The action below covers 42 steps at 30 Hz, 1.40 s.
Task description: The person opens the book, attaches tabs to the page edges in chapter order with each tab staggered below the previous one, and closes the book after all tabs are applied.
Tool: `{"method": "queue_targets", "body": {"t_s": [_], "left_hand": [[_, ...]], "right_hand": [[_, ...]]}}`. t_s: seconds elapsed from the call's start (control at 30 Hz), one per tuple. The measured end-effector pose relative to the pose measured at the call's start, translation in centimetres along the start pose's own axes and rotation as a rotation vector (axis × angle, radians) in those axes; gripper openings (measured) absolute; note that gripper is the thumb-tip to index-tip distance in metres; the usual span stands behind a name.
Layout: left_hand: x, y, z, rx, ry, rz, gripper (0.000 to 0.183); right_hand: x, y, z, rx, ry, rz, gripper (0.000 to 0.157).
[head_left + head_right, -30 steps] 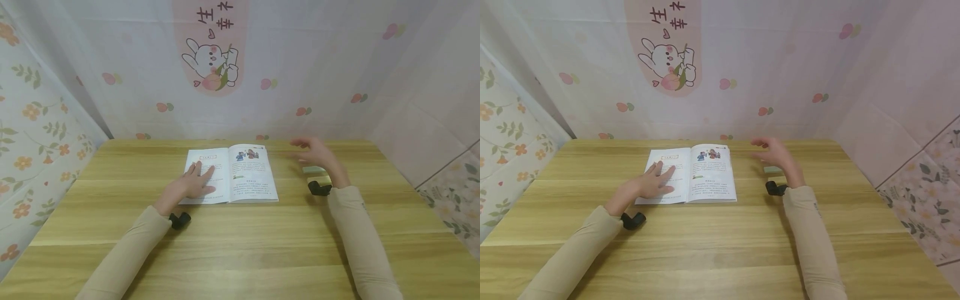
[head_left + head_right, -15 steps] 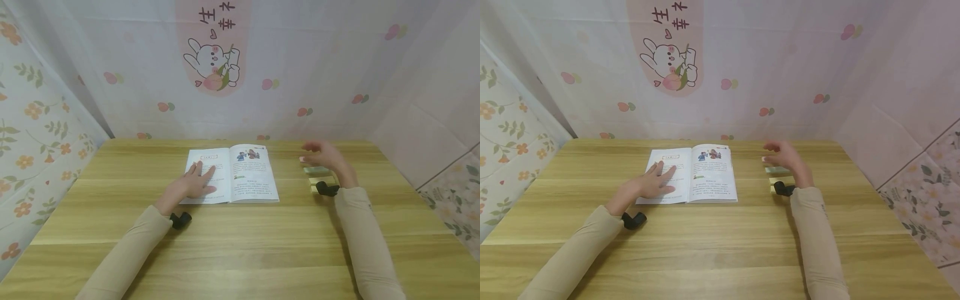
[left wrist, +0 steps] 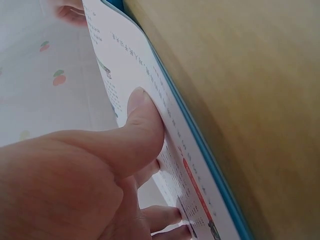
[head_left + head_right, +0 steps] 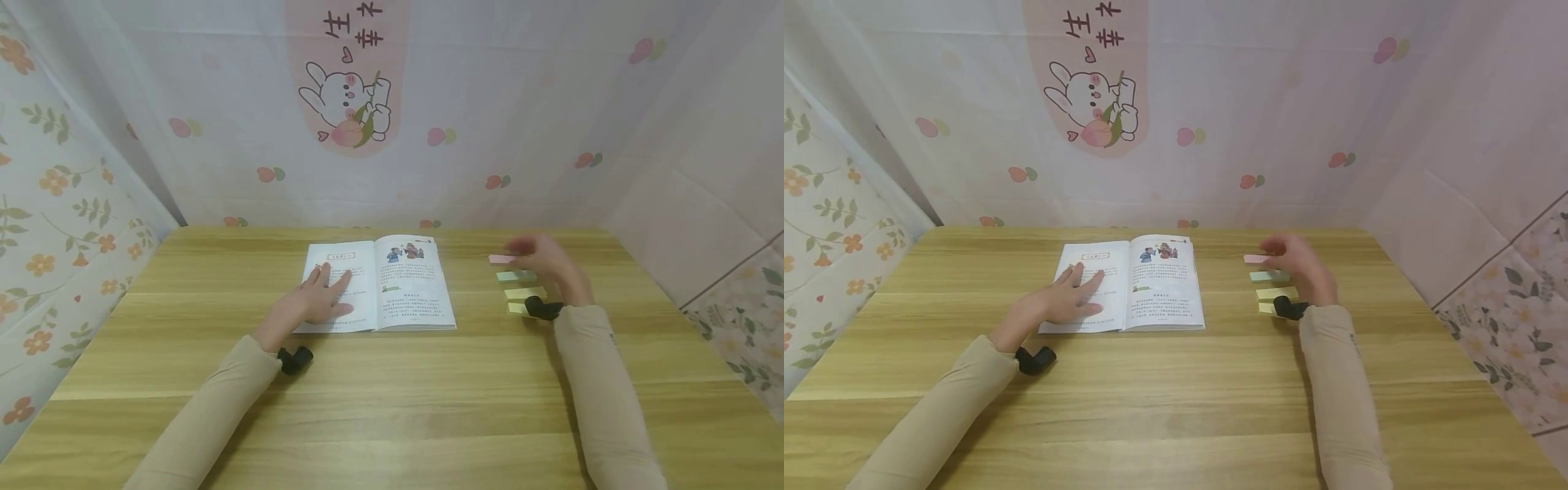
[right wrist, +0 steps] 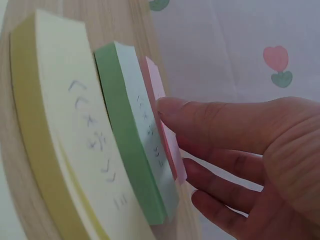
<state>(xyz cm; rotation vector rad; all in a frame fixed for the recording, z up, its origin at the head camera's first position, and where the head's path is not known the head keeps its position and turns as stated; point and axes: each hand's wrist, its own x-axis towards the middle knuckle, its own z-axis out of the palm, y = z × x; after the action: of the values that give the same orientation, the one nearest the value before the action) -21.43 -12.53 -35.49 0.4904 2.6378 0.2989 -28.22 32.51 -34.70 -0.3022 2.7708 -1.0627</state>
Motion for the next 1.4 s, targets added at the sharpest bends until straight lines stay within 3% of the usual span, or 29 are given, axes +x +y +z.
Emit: {"method": "queue_targets", "body": {"t_s": [0.23, 0.6, 0.73, 0.97, 1.3, 1.4], "left_hand": [[0.2, -0.3, 0.2, 0.008, -0.01, -0.001, 0.073], [0.0, -0.2, 0.0, -0.002, 0.002, 0.009, 0.072], [0.0, -0.1, 0.0, 0.01, -0.002, 0.006, 0.072], [0.0, -0.2, 0.1, 0.014, 0.007, 0.007, 0.071], [0.0, -0.2, -0.2, 0.013, 0.034, 0.01, 0.072], [0.1, -0.3, -0.3, -0.002, 0.047, 0.004, 0.072]], "right_hand": [[-0.6, 0.7, 0.3, 0.253, -0.017, 0.142, 0.044], [-0.3, 1.0, 0.5, 0.15, 0.027, 0.135, 0.039], [-0.3, 1.0, 0.5, 0.159, 0.02, 0.123, 0.034], [-0.1, 1.1, 0.3, 0.068, 0.007, 0.098, 0.031], [-0.1, 1.3, 0.5, 0.209, 0.022, 0.171, 0.043], [0.1, 1.1, 0.2, 0.106, 0.052, 0.112, 0.041]]}}
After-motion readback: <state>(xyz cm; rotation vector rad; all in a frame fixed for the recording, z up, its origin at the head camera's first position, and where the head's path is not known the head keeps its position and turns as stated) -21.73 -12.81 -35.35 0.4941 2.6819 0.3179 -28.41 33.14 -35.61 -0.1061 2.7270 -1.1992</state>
